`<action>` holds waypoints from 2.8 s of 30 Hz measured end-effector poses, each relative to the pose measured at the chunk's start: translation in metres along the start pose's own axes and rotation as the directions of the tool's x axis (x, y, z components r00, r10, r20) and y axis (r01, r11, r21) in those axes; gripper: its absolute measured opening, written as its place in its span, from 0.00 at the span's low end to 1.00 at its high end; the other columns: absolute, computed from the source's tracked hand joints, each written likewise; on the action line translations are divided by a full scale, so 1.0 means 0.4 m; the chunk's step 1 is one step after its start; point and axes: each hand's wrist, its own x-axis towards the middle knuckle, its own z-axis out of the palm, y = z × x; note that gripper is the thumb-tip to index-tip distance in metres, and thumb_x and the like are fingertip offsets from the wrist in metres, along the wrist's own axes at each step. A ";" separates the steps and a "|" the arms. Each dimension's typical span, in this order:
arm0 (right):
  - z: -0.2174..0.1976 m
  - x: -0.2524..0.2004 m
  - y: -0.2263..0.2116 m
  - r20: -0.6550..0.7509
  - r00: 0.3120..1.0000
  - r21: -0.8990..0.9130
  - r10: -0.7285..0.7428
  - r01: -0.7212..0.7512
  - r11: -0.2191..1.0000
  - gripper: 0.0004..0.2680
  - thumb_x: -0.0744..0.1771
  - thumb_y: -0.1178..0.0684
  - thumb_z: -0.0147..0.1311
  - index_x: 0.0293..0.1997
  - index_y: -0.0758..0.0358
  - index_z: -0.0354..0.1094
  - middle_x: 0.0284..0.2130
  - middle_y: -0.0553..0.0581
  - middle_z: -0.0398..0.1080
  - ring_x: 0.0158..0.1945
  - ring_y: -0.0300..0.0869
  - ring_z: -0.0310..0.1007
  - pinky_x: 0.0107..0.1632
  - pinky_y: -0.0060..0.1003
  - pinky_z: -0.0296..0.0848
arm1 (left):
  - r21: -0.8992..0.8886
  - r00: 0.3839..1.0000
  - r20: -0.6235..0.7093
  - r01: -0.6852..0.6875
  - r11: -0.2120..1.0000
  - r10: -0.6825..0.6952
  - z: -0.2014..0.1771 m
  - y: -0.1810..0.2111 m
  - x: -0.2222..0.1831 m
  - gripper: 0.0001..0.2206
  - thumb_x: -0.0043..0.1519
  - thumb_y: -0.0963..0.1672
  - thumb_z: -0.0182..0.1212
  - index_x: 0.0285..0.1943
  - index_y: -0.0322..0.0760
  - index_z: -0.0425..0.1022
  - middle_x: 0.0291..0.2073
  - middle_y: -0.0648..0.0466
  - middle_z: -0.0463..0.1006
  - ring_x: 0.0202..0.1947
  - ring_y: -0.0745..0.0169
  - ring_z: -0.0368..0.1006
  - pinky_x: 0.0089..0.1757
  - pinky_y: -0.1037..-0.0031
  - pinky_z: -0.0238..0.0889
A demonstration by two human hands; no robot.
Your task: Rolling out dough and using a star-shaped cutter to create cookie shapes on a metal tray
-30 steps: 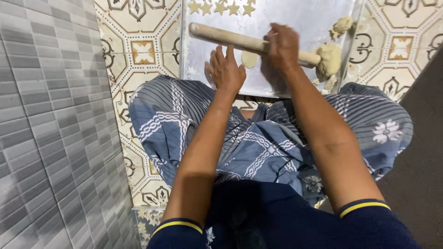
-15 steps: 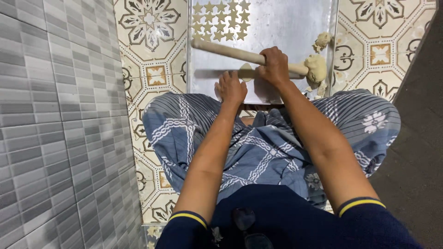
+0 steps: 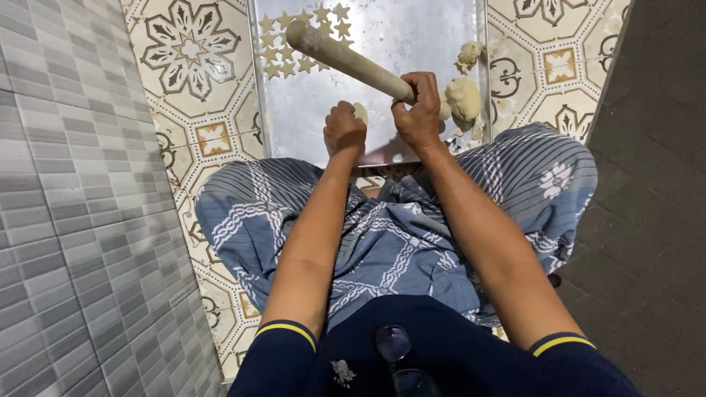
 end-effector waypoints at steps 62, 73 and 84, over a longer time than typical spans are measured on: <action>0.034 -0.028 0.040 0.080 0.995 0.069 0.064 -0.069 0.995 0.13 0.59 0.69 0.51 0.46 0.67 0.66 0.40 0.57 0.65 0.38 0.44 0.68 0.41 0.36 0.73 | 0.184 0.887 0.115 -0.461 0.868 0.447 0.052 -0.062 0.089 0.04 0.59 0.42 0.61 0.35 0.44 0.80 0.34 0.52 0.78 0.34 0.51 0.72 0.41 0.62 0.66; 0.035 -0.028 0.049 0.095 0.993 0.071 0.076 -0.083 0.994 0.13 0.60 0.68 0.51 0.47 0.67 0.66 0.41 0.57 0.65 0.39 0.45 0.68 0.43 0.37 0.73 | 0.361 0.832 -0.033 -0.507 0.783 0.554 0.071 -0.066 0.031 0.08 0.55 0.41 0.61 0.43 0.39 0.79 0.51 0.47 0.73 0.52 0.45 0.67 0.52 0.52 0.59; 0.048 -0.030 0.061 0.108 0.994 -0.036 0.009 -0.005 0.999 0.13 0.58 0.69 0.51 0.44 0.67 0.67 0.38 0.58 0.67 0.35 0.46 0.68 0.37 0.41 0.70 | 0.262 0.980 0.121 -0.184 0.948 0.157 0.045 -0.112 -0.002 0.14 0.59 0.39 0.59 0.51 0.45 0.81 0.51 0.49 0.71 0.51 0.47 0.68 0.53 0.54 0.60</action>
